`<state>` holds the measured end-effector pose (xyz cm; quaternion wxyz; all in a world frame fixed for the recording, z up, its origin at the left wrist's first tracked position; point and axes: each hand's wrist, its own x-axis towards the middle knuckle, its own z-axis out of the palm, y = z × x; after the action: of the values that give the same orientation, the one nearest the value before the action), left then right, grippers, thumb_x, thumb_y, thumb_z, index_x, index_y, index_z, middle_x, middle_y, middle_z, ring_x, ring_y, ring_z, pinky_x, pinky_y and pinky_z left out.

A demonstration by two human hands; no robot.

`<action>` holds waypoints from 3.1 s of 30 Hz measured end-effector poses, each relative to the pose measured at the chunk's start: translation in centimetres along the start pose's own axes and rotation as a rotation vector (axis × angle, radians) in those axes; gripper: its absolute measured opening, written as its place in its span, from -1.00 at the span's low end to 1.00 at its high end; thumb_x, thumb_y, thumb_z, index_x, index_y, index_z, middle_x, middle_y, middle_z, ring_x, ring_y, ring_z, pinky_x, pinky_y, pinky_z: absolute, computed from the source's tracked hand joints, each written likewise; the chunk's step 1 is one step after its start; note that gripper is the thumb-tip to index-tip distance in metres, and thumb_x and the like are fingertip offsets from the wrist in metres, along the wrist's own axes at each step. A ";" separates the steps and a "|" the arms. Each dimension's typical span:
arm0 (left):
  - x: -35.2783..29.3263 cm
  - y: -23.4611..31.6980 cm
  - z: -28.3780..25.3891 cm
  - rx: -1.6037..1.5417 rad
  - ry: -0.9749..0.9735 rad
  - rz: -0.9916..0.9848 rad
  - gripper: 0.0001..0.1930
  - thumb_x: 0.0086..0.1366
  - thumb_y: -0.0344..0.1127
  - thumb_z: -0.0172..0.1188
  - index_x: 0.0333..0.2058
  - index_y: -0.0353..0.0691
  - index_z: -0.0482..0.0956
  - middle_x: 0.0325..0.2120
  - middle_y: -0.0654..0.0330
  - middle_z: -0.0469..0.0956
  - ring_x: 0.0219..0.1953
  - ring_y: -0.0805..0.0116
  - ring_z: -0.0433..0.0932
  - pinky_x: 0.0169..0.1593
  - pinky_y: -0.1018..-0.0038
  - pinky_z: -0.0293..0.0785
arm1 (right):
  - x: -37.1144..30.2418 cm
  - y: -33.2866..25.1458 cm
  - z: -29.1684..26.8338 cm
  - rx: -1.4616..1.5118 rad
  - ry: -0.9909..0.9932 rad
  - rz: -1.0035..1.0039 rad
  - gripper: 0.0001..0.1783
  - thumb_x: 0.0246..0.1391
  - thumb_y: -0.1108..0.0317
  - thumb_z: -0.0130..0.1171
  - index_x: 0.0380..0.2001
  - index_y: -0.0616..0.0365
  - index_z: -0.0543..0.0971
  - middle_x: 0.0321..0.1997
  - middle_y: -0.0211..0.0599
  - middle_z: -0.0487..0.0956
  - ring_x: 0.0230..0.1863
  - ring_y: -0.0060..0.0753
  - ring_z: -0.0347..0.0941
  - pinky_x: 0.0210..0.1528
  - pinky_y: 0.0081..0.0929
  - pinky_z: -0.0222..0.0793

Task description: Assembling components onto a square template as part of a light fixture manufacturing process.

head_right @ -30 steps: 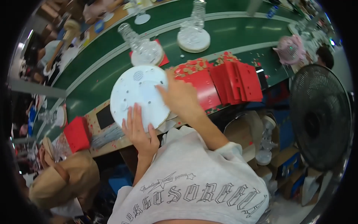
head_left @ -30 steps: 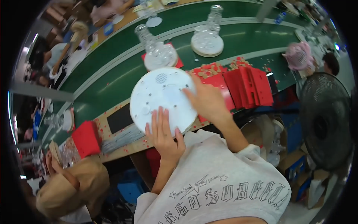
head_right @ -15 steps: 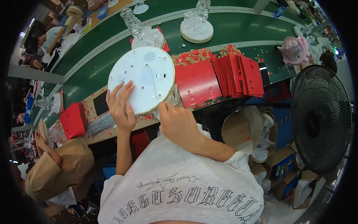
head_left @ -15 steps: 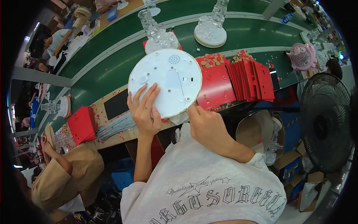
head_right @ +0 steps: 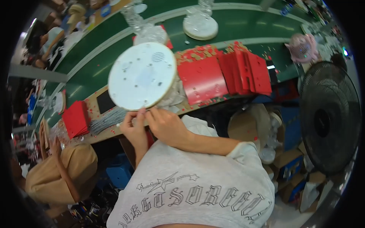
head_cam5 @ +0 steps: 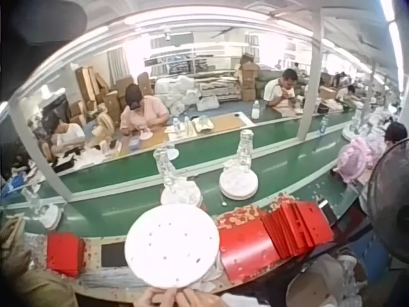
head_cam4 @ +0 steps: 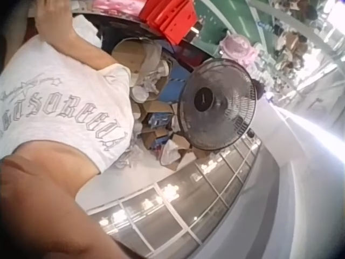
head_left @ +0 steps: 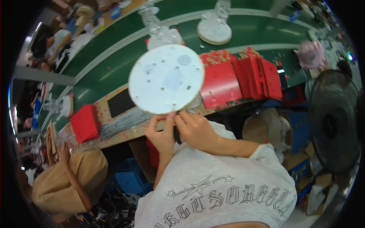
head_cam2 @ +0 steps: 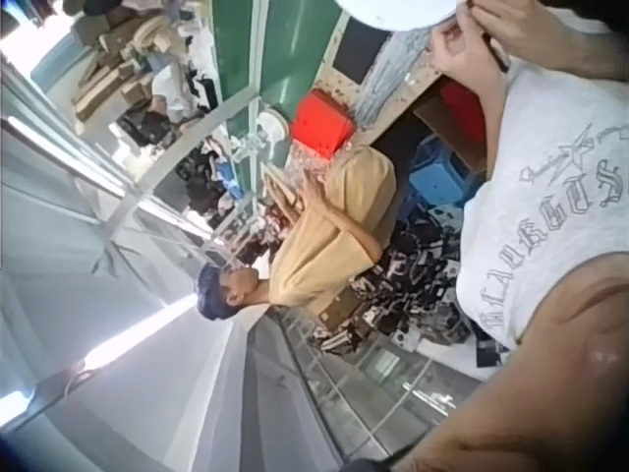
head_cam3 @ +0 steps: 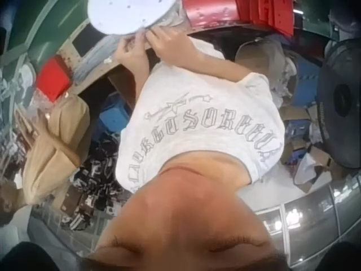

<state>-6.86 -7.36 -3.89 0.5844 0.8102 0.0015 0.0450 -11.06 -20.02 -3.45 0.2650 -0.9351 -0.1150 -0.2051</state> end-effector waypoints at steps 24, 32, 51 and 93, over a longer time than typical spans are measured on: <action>-0.6 1.0 -0.7 -0.242 -0.002 -0.167 -0.76 0.46 -0.37 0.15 -0.44 -0.23 0.42 -0.70 0.31 0.41 -0.72 0.64 0.19 -0.63 0.64 0.04 | -9.3 25.2 4.5 -0.602 0.515 0.912 -0.16 0.19 -0.13 0.18 0.41 0.11 0.28 0.60 0.10 -0.03 0.61 0.15 -0.22 0.50 0.33 -0.21; 1.1 1.1 -0.3 -0.271 -0.081 -0.156 -0.76 0.47 -0.38 0.14 -0.44 -0.23 0.40 -0.69 0.28 0.43 -0.71 0.68 0.20 -0.63 0.68 0.02 | -22.9 39.9 -5.2 -0.189 0.133 1.357 0.08 0.06 -0.59 -0.02 0.49 -0.14 0.20 0.55 0.04 0.13 0.55 0.18 0.00 0.48 0.12 -0.01; 1.4 0.6 -1.3 -0.486 -0.083 -0.204 -0.82 0.46 -0.37 0.13 -0.37 -0.22 0.42 -0.63 0.21 0.54 -0.66 0.63 0.30 -0.57 0.67 0.06 | -2.8 19.9 -21.4 -0.137 1.126 0.590 -0.69 0.46 0.28 -0.04 -0.14 0.27 0.62 -0.10 -0.25 0.69 -0.15 -0.33 0.61 -0.12 -0.31 0.51; 8.8 0.6 -2.7 -0.448 -0.217 -0.168 -0.21 0.22 -0.62 0.19 0.43 -0.19 0.16 0.33 -0.01 0.29 0.28 0.22 0.40 0.25 0.38 0.43 | 6.5 11.2 -6.1 0.539 -0.240 0.726 -0.31 0.18 0.33 0.32 0.38 -0.06 0.41 -0.67 -0.50 0.49 -0.57 -0.83 0.27 -0.38 -0.69 0.29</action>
<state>1.64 -4.50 -1.80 0.7476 0.6578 -0.0039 -0.0916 -3.66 -31.98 -0.81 0.5379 -0.8298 0.1408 0.0475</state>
